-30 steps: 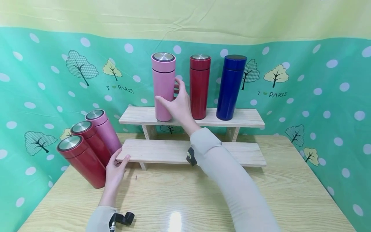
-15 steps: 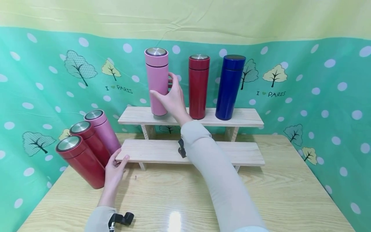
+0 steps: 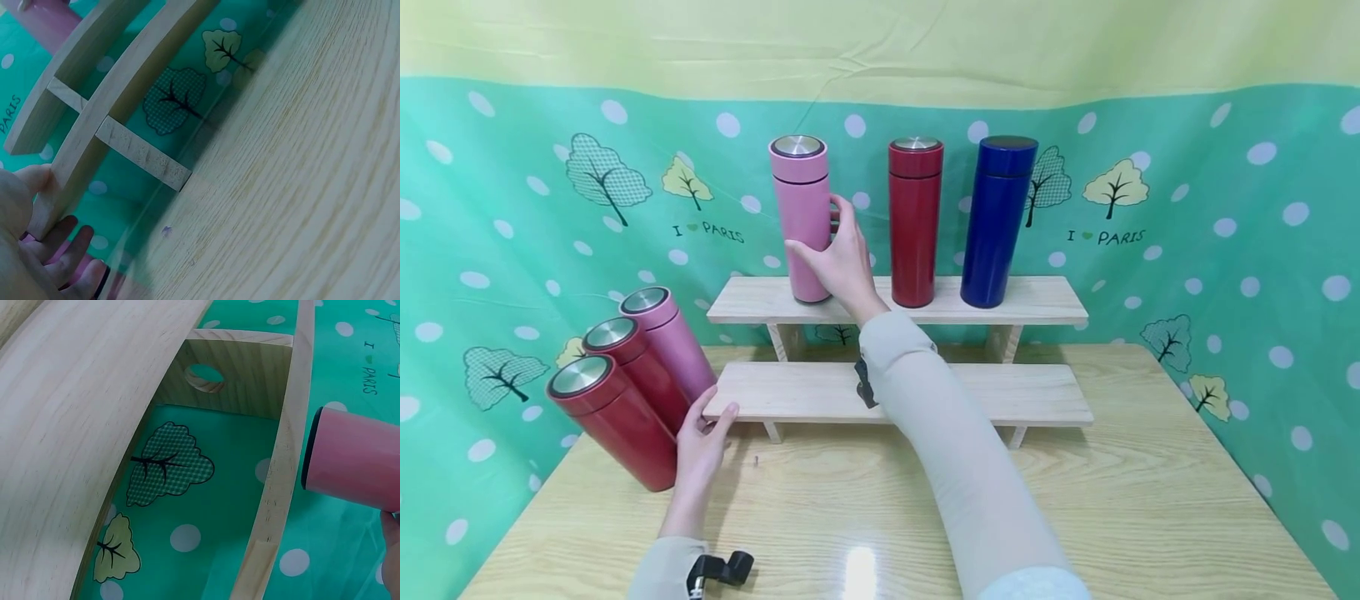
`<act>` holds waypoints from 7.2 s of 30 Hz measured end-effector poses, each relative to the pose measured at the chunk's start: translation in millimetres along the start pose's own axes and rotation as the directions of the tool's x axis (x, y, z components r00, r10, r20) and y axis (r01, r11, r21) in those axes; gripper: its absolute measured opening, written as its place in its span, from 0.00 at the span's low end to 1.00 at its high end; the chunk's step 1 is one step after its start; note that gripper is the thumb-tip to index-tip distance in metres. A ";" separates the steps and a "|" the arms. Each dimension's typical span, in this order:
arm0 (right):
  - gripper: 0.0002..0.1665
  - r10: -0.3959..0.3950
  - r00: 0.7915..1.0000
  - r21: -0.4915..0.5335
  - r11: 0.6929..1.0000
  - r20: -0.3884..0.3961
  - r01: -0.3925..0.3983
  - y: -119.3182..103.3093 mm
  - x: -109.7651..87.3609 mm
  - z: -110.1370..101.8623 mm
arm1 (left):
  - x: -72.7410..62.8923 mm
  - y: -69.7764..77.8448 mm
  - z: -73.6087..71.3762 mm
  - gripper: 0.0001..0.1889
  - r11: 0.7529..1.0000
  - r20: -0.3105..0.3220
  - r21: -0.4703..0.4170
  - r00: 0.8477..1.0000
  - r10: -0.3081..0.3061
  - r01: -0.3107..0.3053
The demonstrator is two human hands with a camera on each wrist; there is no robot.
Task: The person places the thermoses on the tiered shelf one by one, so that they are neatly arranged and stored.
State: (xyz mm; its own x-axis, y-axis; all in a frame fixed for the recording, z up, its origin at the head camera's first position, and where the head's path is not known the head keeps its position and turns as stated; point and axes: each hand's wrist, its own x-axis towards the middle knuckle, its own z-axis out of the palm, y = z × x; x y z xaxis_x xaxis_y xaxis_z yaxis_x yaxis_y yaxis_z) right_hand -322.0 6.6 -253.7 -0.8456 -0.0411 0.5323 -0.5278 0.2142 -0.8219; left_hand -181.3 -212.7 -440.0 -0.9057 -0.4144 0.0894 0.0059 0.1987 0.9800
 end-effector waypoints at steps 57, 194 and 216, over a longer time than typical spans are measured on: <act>0.40 0.238 0.971 0.050 0.970 0.017 -0.238 -9.5 -20.7 0.1 | -0.1 0.6 0.2 0.31 1.000 0.007 0.006 1.000 -0.011 0.011; 0.36 0.568 0.822 -0.281 0.783 -0.042 -0.555 147.1 -226.6 -306.5 | -1.8 -0.2 -1.1 0.30 0.999 0.024 0.039 1.000 0.010 -0.011; 0.28 0.501 0.863 -0.226 0.835 -0.064 -0.501 147.1 -226.1 -304.1 | -4.8 5.2 -1.5 0.32 0.988 0.025 0.156 1.000 -0.009 0.005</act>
State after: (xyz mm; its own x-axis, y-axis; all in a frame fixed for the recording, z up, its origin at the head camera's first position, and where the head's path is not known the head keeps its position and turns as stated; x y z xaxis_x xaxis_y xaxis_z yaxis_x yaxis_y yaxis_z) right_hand -184.0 344.2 -433.2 -0.9891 0.1340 0.0605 0.0013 0.4200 -0.9075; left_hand -176.2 -211.0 -435.1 -0.9161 -0.3937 0.0759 -0.0652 0.3330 0.9407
